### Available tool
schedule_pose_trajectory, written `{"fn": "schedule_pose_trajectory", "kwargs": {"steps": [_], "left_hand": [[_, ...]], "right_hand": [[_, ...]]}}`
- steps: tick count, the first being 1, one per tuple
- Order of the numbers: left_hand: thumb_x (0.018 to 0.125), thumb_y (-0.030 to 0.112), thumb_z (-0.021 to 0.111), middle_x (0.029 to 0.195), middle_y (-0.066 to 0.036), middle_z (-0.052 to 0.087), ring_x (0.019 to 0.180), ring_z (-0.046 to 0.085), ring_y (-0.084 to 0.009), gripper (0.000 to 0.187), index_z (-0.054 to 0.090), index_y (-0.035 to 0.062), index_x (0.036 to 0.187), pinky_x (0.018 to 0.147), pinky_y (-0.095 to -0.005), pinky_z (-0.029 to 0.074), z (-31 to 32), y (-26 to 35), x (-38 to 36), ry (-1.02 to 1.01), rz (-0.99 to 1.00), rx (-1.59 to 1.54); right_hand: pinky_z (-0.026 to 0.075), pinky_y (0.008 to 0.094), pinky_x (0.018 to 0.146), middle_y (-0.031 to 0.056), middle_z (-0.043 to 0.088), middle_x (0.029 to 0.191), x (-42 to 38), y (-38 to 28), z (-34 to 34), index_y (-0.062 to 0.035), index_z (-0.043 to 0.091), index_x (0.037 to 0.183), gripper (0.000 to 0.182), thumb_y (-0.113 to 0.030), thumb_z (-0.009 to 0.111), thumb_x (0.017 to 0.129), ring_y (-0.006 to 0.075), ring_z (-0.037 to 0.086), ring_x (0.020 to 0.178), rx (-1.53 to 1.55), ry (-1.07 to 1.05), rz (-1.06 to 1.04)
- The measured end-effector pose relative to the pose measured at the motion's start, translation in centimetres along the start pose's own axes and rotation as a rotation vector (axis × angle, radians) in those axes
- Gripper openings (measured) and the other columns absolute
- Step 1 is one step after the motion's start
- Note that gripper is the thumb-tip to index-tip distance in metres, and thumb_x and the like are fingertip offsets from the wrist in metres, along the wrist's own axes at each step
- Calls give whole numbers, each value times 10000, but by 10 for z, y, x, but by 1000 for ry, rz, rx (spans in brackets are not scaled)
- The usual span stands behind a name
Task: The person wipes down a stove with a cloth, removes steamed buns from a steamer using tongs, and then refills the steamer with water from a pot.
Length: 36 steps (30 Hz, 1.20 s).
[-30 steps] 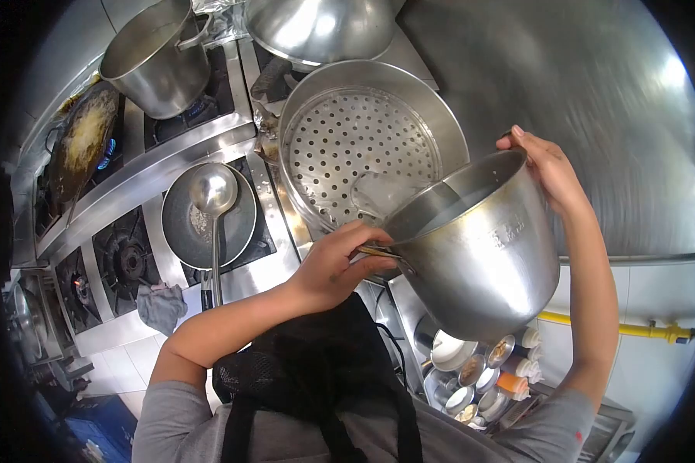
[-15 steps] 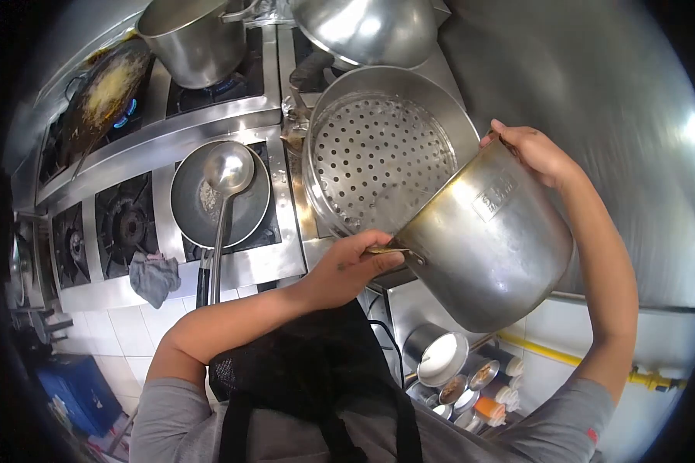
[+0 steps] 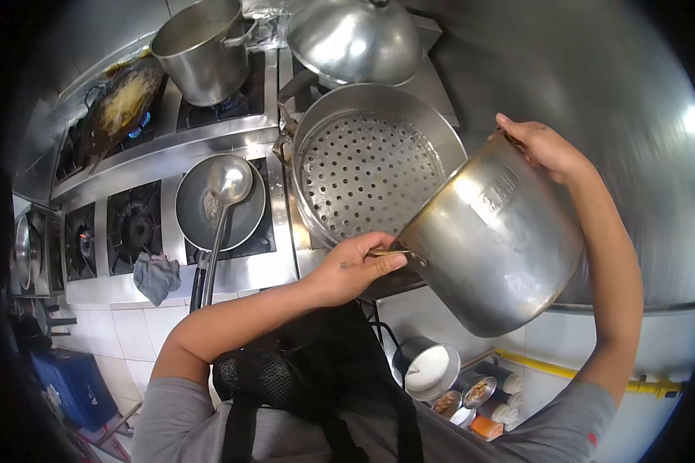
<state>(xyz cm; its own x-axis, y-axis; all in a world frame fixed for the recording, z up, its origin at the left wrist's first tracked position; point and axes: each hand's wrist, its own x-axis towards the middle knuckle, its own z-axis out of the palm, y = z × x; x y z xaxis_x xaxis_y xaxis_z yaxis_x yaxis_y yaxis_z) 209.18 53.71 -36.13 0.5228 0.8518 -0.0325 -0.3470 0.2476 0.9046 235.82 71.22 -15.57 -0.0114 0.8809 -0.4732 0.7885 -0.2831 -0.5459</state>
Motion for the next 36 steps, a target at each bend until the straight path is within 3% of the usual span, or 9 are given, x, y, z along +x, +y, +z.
{"fn": "schedule_pose_trajectory", "kwargs": {"steps": [5, 7, 9, 13, 19, 24, 28, 34, 36], "left_hand": [[937, 263, 733, 979, -68, 658, 952, 629, -132, 376, 616, 20, 1198, 818, -311, 518, 5, 65, 19, -51, 210, 496], [864, 294, 782, 1044, -125, 627, 931, 642, -247, 455, 622, 61, 1221, 750, -380, 534, 5, 97, 41, -58, 732, 972], [801, 350, 816, 1209, -170, 563, 960, 623, -344, 585, 606, 93, 1283, 779, -426, 544, 8, 137, 60, -129, 828, 1121], [798, 413, 815, 1314, -187, 496, 1008, 622, -355, 705, 554, 108, 1377, 878, -448, 541, -20, 199, 130, 6, 1225, 1180], [925, 451, 681, 1378, -201, 499, 1185, 595, -376, 604, 550, 27, 1334, 1015, -450, 493, -171, 231, 317, 560, 576, 1569], [913, 513, 663, 1329, -199, 577, 1213, 589, -368, 640, 580, 27, 1322, 985, -439, 506, -209, 241, 387, 595, 300, 1788], [937, 490, 641, 1287, -173, 649, 1203, 618, -333, 550, 647, 34, 1246, 971, -446, 523, -211, 254, 400, 425, 30, 1801], [944, 498, 609, 1219, -177, 678, 1147, 640, -351, 552, 639, 17, 1213, 938, -457, 527, -231, 246, 426, 593, 260, 1893], [956, 465, 598, 1192, -180, 688, 1135, 647, -354, 509, 655, 14, 1186, 926, -460, 534, -225, 261, 423, 589, 315, 1909]], "right_hand": [[429, 257, 652, -22, 572, 768, -63, 27, -23, -101, 673, 788, 365, -430, 698, 943, 87, 517, 706, 464, 482, -188], [454, 237, 656, -10, 603, 772, -87, 59, -53, -92, 651, 774, 291, -323, 736, 930, 103, 570, 708, 943, 441, -306], [505, 235, 688, 4, 642, 786, -129, 78, -57, -106, 623, 761, 249, -243, 716, 945, 110, 625, 728, 1111, 462, -481], [523, 361, 950, 64, 680, 999, -201, 128, -57, -53, 663, 989, 187, -231, 608, 1003, 188, 650, 1023, 1297, 698, -786], [439, 391, 1069, 119, 619, 1243, -282, 135, -8, -11, 624, 1222, 400, -347, 561, 1016, 237, 585, 1177, 1203, 1633, -460], [468, 349, 988, 65, 681, 1021, -342, 196, 40, -46, 669, 1059, 293, -321, 574, 1021, 184, 625, 1048, 1196, 1311, -527], [472, 331, 916, 24, 664, 906, -340, 147, 89, -101, 625, 868, 259, -300, 578, 1026, 152, 614, 947, 1221, 1590, -294], [488, 336, 934, 52, 684, 979, -385, 167, 122, -66, 670, 922, 293, -304, 543, 1038, 167, 630, 978, 1199, 1521, -347], [496, 353, 999, 68, 694, 1098, -388, 162, 129, -28, 691, 1071, 319, -297, 520, 1045, 181, 635, 1076, 1153, 1888, -207]]}}
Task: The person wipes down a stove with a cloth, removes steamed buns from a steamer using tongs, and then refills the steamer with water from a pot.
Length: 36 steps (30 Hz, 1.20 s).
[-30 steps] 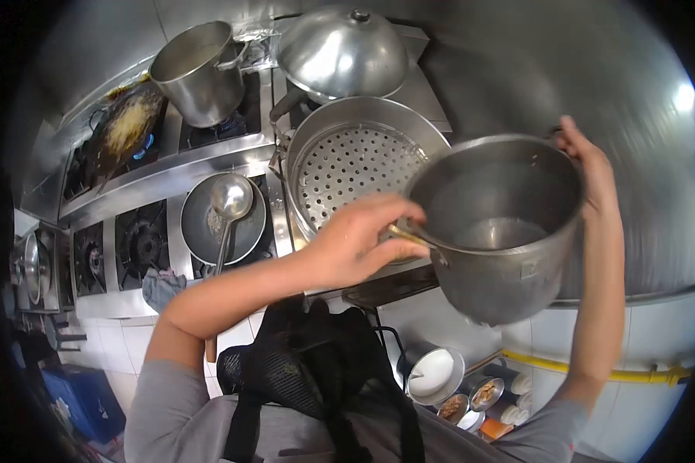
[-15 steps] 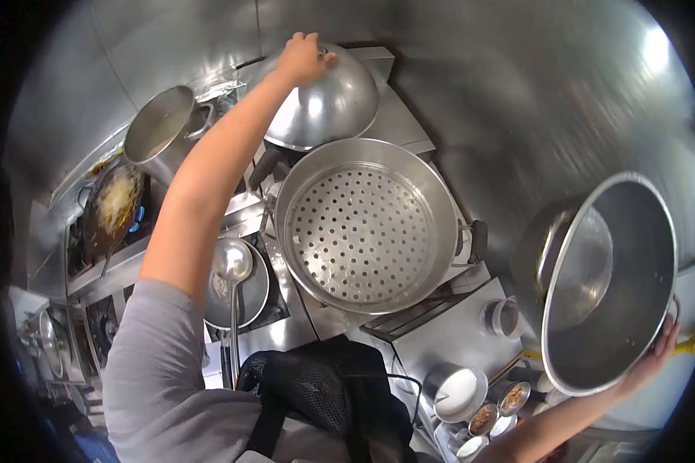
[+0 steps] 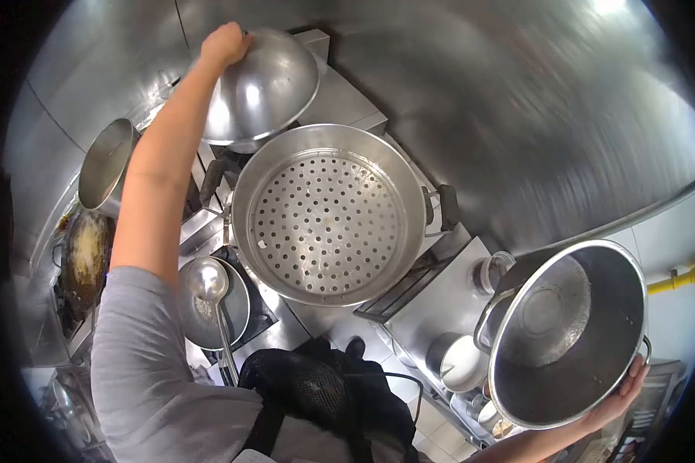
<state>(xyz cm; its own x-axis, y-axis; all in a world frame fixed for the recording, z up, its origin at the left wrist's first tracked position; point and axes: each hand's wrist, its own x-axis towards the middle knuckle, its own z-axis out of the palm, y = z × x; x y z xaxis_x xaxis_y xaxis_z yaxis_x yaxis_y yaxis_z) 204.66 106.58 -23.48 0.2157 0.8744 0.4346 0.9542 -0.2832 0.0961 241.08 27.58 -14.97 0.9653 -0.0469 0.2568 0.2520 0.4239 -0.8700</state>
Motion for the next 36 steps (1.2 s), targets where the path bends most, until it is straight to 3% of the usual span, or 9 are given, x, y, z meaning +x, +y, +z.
{"fn": "schedule_pose_trajectory", "kwargs": {"steps": [3, 5, 11, 13, 17, 19, 21, 29, 36], "left_hand": [[957, 439, 592, 1201, -195, 679, 1129, 647, -361, 476, 663, 16, 1162, 910, -468, 540, -46, 1, -8, 51, 45, 19], [940, 405, 606, 998, -230, 713, 941, 688, -388, 459, 696, -44, 910, 830, -474, 538, -74, 7, -16, 294, 154, 55], [936, 425, 599, 1043, -240, 697, 1040, 664, -392, 474, 650, -32, 1051, 892, -475, 528, -175, 63, -109, 247, 198, 34], [933, 435, 603, 1051, -244, 695, 1045, 661, -396, 488, 646, -39, 1040, 902, -475, 522, -189, 84, -140, 158, 213, -10], [948, 445, 603, 1201, -201, 675, 1124, 644, -367, 486, 651, 14, 1168, 925, -467, 528, -166, 104, -180, -27, 348, -88], [936, 429, 636, 987, -203, 700, 956, 660, -392, 423, 651, 12, 1007, 831, -460, 512, -145, 114, -203, 67, 423, -139], [934, 415, 645, 993, -199, 702, 970, 660, -391, 412, 649, 11, 1011, 844, -464, 509, -142, 128, -222, -84, 406, -148], [934, 403, 645, 1043, -220, 696, 1031, 654, -390, 424, 652, -4, 1052, 891, -464, 505, -99, 151, -245, -212, 440, -124], [932, 392, 653, 1027, -224, 693, 1021, 651, -388, 415, 652, -15, 1015, 880, -463, 498, -85, 163, -240, -297, 428, -161]], "right_hand": [[495, 367, 1034, 78, 694, 1141, 18, 1, -34, -8, 679, 1142, 340, -286, 508, 1049, 189, 628, 1123, 44, -165, 0], [495, 374, 1051, 83, 695, 1155, 13, 5, -24, 2, 673, 1173, 354, -279, 493, 1055, 192, 625, 1144, 18, -110, -39], [493, 346, 993, 56, 697, 1021, 44, 19, -34, -8, 680, 1103, 307, -260, 514, 1047, 167, 627, 1067, 22, -82, -34], [478, 325, 956, 24, 660, 915, 57, 26, -45, -12, 679, 1025, 277, -251, 540, 1037, 151, 619, 977, 216, -445, 62], [466, 312, 948, 12, 633, 867, 72, 29, -54, -24, 680, 932, 243, -232, 584, 1017, 141, 609, 940, 472, -666, 257], [468, 313, 948, 16, 643, 877, 79, 30, -61, -27, 684, 916, 232, -221, 598, 1009, 143, 612, 951, 543, -760, 334], [473, 316, 960, 25, 653, 888, 78, 31, -64, -25, 691, 925, 232, -221, 599, 1009, 149, 618, 961, 423, -402, 208], [460, 303, 929, 6, 611, 835, 103, 24, -90, -52, 657, 864, 223, -221, 614, 1004, 129, 594, 895, 410, -384, 266], [404, 266, 810, -49, 363, 687, 105, 21, -91, -107, 529, 773, 288, -235, 598, 1022, 86, 443, 721, 486, -528, 295]]}}
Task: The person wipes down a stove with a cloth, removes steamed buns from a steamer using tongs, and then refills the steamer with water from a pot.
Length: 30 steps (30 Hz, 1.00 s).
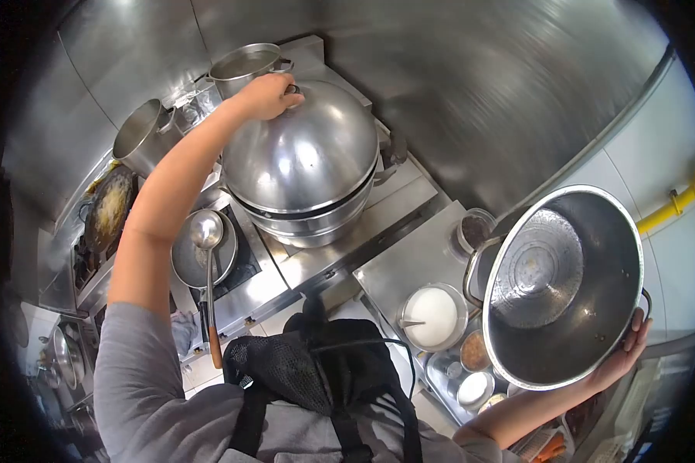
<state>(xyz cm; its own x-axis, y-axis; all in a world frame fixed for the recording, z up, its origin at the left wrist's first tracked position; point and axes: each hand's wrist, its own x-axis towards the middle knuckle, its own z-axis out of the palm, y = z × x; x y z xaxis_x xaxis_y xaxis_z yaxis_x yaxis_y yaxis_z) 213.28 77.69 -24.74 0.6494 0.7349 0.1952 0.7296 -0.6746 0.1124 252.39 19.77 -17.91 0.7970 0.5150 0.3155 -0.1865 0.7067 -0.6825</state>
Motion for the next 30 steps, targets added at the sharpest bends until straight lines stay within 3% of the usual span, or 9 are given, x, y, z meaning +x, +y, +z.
{"fn": "schedule_pose_trajectory", "kwargs": {"steps": [1, 5, 11, 13, 15, 16, 20, 28, 30], "left_hand": [[930, 392, 655, 1011, -225, 693, 1002, 654, -390, 412, 652, -14, 1000, 867, -465, 498, 1, 0, 1, -5, 10, 5], [925, 389, 662, 959, -226, 693, 961, 657, -397, 406, 649, -13, 979, 845, -466, 500, 5, -4, -3, 2, 35, -15], [913, 388, 675, 948, -232, 699, 964, 661, -405, 421, 655, -26, 987, 839, -469, 506, -11, 3, -16, -12, 29, -42], [906, 402, 678, 989, -240, 702, 992, 663, -407, 442, 675, -26, 1020, 861, -471, 509, -8, -1, -10, 2, 83, -8], [909, 417, 672, 1021, -243, 702, 1008, 663, -409, 453, 692, -16, 1040, 883, -471, 510, -9, -1, -5, -49, 70, 63], [911, 421, 667, 1025, -238, 704, 1008, 664, -406, 455, 694, -15, 1039, 885, -473, 510, -10, -2, -3, -60, 56, 60], [907, 426, 667, 1027, -218, 710, 1008, 668, -393, 458, 701, -8, 1051, 887, -474, 511, -14, 0, -11, -70, 5, 34], [888, 454, 674, 1062, -207, 711, 1058, 656, -377, 501, 711, -1, 1096, 947, -440, 509, -12, 13, -16, -73, -49, 50], [891, 464, 665, 1199, -223, 655, 1162, 610, -380, 509, 715, 8, 1113, 992, -439, 500, -11, 22, -26, -45, -92, 35]], "right_hand": [[402, 257, 808, -53, 360, 681, 1, 1, 0, -114, 512, 764, 299, -240, 603, 1019, 79, 444, 723, -35, 139, -80], [404, 260, 807, -53, 359, 676, 3, -4, -4, -119, 500, 754, 310, -244, 607, 1016, 77, 445, 727, -83, 175, -60], [422, 296, 839, -37, 437, 718, -1, -16, -26, -109, 528, 815, 266, -263, 593, 1021, 105, 494, 788, -41, -73, 26], [427, 317, 899, 7, 551, 824, -5, -9, -8, -107, 541, 853, 248, -281, 575, 1026, 146, 554, 898, -223, 227, -69], [427, 342, 952, 45, 609, 928, 2, -14, -29, -105, 554, 874, 245, -296, 560, 1029, 182, 578, 984, -252, 221, -66], [437, 353, 969, 43, 625, 943, 4, -19, -43, -89, 587, 895, 238, -289, 565, 1024, 179, 586, 998, -239, 55, -23], [453, 376, 1035, 58, 672, 1029, 4, -5, -23, -25, 682, 1047, 290, -291, 572, 1007, 198, 613, 1073, -348, 434, -178], [431, 409, 1054, 95, 658, 1125, 7, -8, -32, -1, 662, 1127, 377, -344, 579, 997, 232, 592, 1142, -331, 371, -122], [418, 416, 1066, 107, 647, 1164, 4, -1, -22, 11, 642, 1188, 412, -349, 565, 1003, 239, 588, 1161, -367, 411, -169]]}}
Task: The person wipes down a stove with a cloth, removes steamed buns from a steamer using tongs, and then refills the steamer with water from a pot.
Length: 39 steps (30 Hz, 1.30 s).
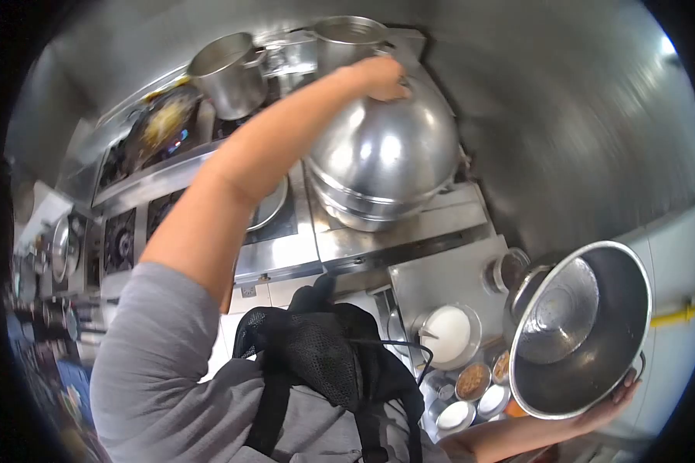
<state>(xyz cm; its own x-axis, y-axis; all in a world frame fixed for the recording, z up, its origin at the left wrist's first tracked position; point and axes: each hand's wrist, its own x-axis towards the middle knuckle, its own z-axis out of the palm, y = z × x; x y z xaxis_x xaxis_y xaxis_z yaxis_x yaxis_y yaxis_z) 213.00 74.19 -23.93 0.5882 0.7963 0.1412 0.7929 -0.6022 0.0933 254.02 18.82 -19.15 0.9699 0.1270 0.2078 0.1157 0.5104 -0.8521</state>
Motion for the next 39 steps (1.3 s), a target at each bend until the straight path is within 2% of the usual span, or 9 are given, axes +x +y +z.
{"fn": "schedule_pose_trajectory", "kwargs": {"steps": [6, 9, 18, 21, 23, 26, 29, 36, 39], "left_hand": [[918, 379, 693, 1227, -249, 566, 1126, 568, -424, 543, 554, -5, 1275, 951, -490, 476, 21, 90, -205, 763, 254, -415], [946, 376, 681, 925, -129, 709, 833, 679, -308, 365, 697, 38, 1083, 749, -414, 529, 24, 91, -354, 323, 193, -822], [958, 429, 670, 961, -119, 720, 844, 683, -211, 491, 677, -11, 1175, 761, -345, 531, 53, 142, -739, 661, -627, -1071], [971, 463, 644, 1013, -123, 709, 898, 678, -202, 598, 610, -61, 1258, 793, -329, 529, 29, 130, -725, 694, -744, -1303], [989, 491, 605, 1078, -128, 687, 947, 669, -190, 708, 501, -96, 1371, 817, -316, 531, 26, 126, -757, 737, -723, -1262], [1026, 495, 519, 1168, -146, 654, 969, 669, -200, 784, 296, -68, 1524, 835, -331, 551, 1, 138, -828, 794, -765, -1394], [1037, 499, 487, 1212, -167, 646, 971, 676, -215, 812, 212, -65, 1552, 824, -337, 561, -4, 143, -902, 885, -693, -1540], [942, 682, 536, 921, -201, 705, 745, 724, -258, 898, 428, -119, 1333, 666, -342, 583, 22, 112, -1038, 1102, -1029, -1803], [983, 364, 626, 946, -178, 717, 701, 725, -269, 430, 632, -46, 1112, 572, -332, 598, 39, 84, -1078, 1260, -1194, -1737]], "right_hand": [[420, 408, 1051, 131, 638, 1215, 53, 22, -19, 4, 631, 1209, 447, -380, 504, 1020, 251, 583, 1171, 90, -492, -92], [444, 413, 1002, 149, 650, 1197, -48, 10, 64, -5, 634, 1228, 452, -389, 535, 1009, 266, 601, 1118, 32, -567, -226], [515, 430, 855, 203, 688, 1143, -328, -68, 168, -33, 644, 1283, 490, -414, 626, 976, 313, 654, 961, 382, -1188, -482], [539, 436, 806, 222, 700, 1125, -384, -38, 234, -43, 648, 1302, 508, -423, 657, 965, 328, 672, 908, 503, -1411, -438], [555, 440, 773, 234, 709, 1113, -433, -33, 249, -49, 650, 1314, 522, -428, 677, 957, 339, 684, 873, 592, -1624, -331], [441, 395, 1046, 148, 626, 1264, -532, -16, 245, 28, 622, 1234, 426, -312, 497, 1010, 250, 587, 1183, 386, -1477, 430], [498, 324, 950, 141, 659, 1207, -641, -17, 218, 18, 639, 1185, 360, -256, 494, 1002, 218, 632, 1080, 524, -1983, 626], [510, 278, 760, 49, 665, 879, -865, -25, 91, 2, 670, 993, 277, -244, 543, 1003, 123, 622, 792, 288, -1951, 942], [364, 183, 580, -59, 515, 738, -920, -13, 66, -22, 664, 981, 226, -206, 538, 1019, 23, 456, 627, 343, -2071, 909]]}}
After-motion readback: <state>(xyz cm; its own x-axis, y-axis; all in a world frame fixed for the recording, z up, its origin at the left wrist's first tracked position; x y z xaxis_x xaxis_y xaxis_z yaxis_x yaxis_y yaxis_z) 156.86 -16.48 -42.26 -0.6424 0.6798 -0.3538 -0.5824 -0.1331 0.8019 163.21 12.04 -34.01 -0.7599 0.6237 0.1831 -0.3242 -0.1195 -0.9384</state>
